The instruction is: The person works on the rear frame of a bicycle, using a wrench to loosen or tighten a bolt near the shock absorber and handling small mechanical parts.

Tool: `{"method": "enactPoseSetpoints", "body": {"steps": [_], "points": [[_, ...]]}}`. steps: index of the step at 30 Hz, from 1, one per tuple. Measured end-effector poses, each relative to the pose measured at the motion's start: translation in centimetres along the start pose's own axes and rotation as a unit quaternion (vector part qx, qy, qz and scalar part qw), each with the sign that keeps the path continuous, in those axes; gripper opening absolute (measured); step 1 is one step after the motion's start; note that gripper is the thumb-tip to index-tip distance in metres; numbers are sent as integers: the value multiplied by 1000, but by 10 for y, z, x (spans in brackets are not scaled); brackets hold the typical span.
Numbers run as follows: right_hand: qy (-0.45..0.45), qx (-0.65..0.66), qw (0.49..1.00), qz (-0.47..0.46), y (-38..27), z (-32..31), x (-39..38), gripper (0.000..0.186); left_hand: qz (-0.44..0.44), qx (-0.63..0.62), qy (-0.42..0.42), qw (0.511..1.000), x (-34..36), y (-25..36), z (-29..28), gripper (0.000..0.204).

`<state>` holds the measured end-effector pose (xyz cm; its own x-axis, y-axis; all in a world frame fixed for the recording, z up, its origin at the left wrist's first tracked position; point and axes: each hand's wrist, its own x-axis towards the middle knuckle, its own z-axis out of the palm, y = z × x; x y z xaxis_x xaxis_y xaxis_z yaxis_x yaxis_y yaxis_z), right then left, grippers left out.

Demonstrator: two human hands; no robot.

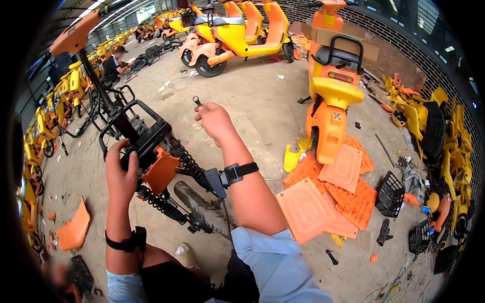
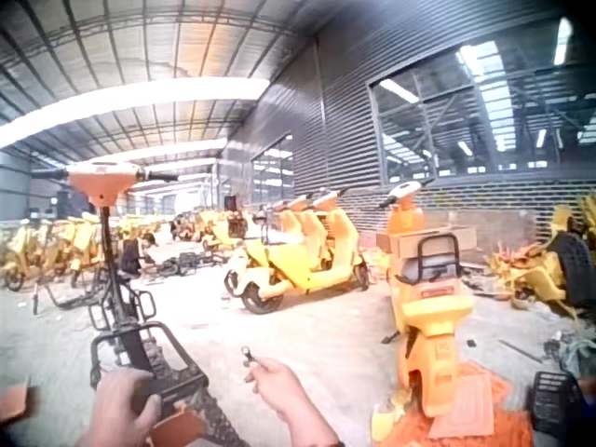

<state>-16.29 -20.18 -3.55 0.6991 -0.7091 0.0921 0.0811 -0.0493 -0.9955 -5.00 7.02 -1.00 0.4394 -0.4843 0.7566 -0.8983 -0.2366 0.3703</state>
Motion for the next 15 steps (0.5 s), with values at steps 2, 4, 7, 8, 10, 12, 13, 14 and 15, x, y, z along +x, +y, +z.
{"method": "enactPoseSetpoints", "body": {"steps": [2, 4, 7, 8, 10, 12, 13, 14, 15], "points": [[-36, -49, 997, -36, -7, 2, -3, 31, 71, 49, -25, 996, 20, 15, 14, 34], [-16, -166, 977, -132, -10, -3, -5, 26, 110, 144, -69, 981, 36, 25, 28, 37], [29, -307, 900, -307, -13, 12, -7, 21, 35, 20, -190, 981, 70, 32, 34, 48], [30, -325, 887, -327, -19, 17, -9, 20, 45, 21, -202, 978, 77, 22, 39, 48], [40, -364, 858, -359, -24, 23, -11, 20, 21, 4, -206, 978, 78, 9, 51, 47], [54, -400, 831, -383, -23, 28, -10, 23, -47, -27, -195, 979, 74, 5, 62, 45], [66, -404, 813, -413, -22, 29, -8, 25, -50, -39, -181, 981, 73, 5, 67, 45], [79, -408, 795, -443, -21, 31, -5, 27, -53, -51, -167, 983, 72, 3, 70, 46], [89, -409, 777, -470, -19, 36, -3, 30, -59, -61, -154, 984, 70, 3, 71, 46]]}}
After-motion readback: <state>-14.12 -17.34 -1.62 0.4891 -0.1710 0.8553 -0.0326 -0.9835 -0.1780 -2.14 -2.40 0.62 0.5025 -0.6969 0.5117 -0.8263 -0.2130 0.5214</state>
